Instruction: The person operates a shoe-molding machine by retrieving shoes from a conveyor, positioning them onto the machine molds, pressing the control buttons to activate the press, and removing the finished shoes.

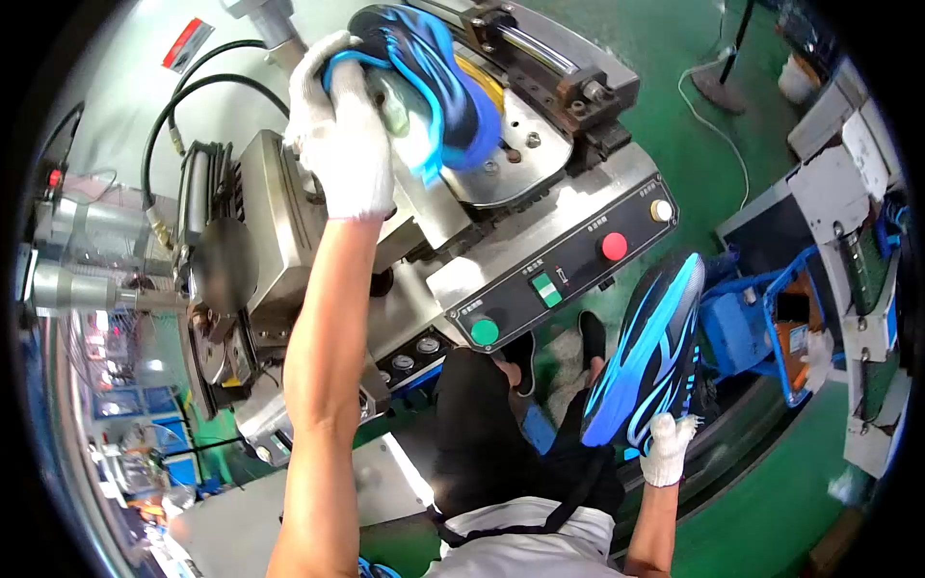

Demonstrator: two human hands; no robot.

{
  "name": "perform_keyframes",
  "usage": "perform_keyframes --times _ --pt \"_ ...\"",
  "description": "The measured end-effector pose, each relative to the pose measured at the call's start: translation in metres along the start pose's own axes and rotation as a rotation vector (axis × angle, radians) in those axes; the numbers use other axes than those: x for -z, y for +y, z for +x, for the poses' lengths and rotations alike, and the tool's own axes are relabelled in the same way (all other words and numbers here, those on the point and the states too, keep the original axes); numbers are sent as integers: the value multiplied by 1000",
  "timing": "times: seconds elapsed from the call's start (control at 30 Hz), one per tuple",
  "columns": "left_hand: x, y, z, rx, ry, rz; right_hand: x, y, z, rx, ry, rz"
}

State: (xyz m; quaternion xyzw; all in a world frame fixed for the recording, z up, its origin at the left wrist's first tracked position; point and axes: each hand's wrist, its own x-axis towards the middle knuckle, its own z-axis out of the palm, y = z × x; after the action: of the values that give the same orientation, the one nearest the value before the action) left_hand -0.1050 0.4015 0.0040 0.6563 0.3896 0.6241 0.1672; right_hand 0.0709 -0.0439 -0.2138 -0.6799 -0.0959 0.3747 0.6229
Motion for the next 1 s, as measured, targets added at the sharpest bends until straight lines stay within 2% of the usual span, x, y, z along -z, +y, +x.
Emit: perform_keyframes --times 0.03,0.07,0.1,0.13,0.17,0.2,0.23,0.3,0.33,0.37,0.4,0.47,0.5,0.53,0.57,0.6,0.63,0.7,0.77,0.8,0.83,0.9,0.93,0.97,1.0 --pt "27 23 -21 -41 -31 -11 -19 -21 2 80 73 72" --pt "53 46 -42 -81 -62 -22 -13 -7 17 150 31 -4" --pt "80 58 -64 -224 -96 -6 -31 -32 22 229 -1 43" --pt "107 61 -90 -232 -225 -117 -48 -56 27 306 -38 92" --pt "134 64 -117 -244 -354 -229 -57 -69 45 442 -63 -17" --pt "159 73 -143 -144 -481 -259 -67 -93 57 337 -165 -36" --pt "181 80 -170 -41 -609 -291 -91 -116 72 359 -163 -74" --pt "219 61 -237 61 -784 -184 -142 -171 99 427 -226 -189" --pt "233 60 -257 151 -806 -192 -176 -210 103 485 -328 -208" --pt "247 58 -276 244 -835 -200 -209 -240 111 550 -327 -341" --pt "261 49 -301 293 -880 -150 -232 -254 156 658 -320 -464" --pt "282 38 -328 362 -965 -101 -305 -306 165 490 -666 -392" --pt "287 37 -332 313 -975 -127 -340 -321 188 381 -624 -525" --pt "291 36 -335 327 -952 -142 -370 -328 185 427 -699 -581" --pt "294 36 -336 349 -926 -156 -404 -332 210 559 -561 -1011" --pt "298 35 -330 429 -923 -198 -430 -306 208 808 -514 -938" --pt "299 23 -337 428 -935 -255 -464 -300 220 785 -519 -1384" --pt "302 18 -334 483 -907 -294 -512 -204 302 1185 -348 -1436" --pt "303 5 -339 489 -904 -287 -505 -237 246 979 -621 -1406" --pt "308 8 -337 531 -880 -312 -507 -233 262 845 -544 -1465" --pt "309 9 -334 543 -852 -332 -507 -228 274 829 -457 -1495" --pt "309 5 -330 475 -893 -281 -510 -219 287 883 -434 -1500" --pt "309 4 -331 474 -908 -260 -506 -223 284 866 -452 -1525" --pt "310 4 -332 471 -921 -234 -501 -236 269 825 -661 -1517" --pt "312 7 -333 459 -910 -238 -495 -239 255 841 -570 -1466"
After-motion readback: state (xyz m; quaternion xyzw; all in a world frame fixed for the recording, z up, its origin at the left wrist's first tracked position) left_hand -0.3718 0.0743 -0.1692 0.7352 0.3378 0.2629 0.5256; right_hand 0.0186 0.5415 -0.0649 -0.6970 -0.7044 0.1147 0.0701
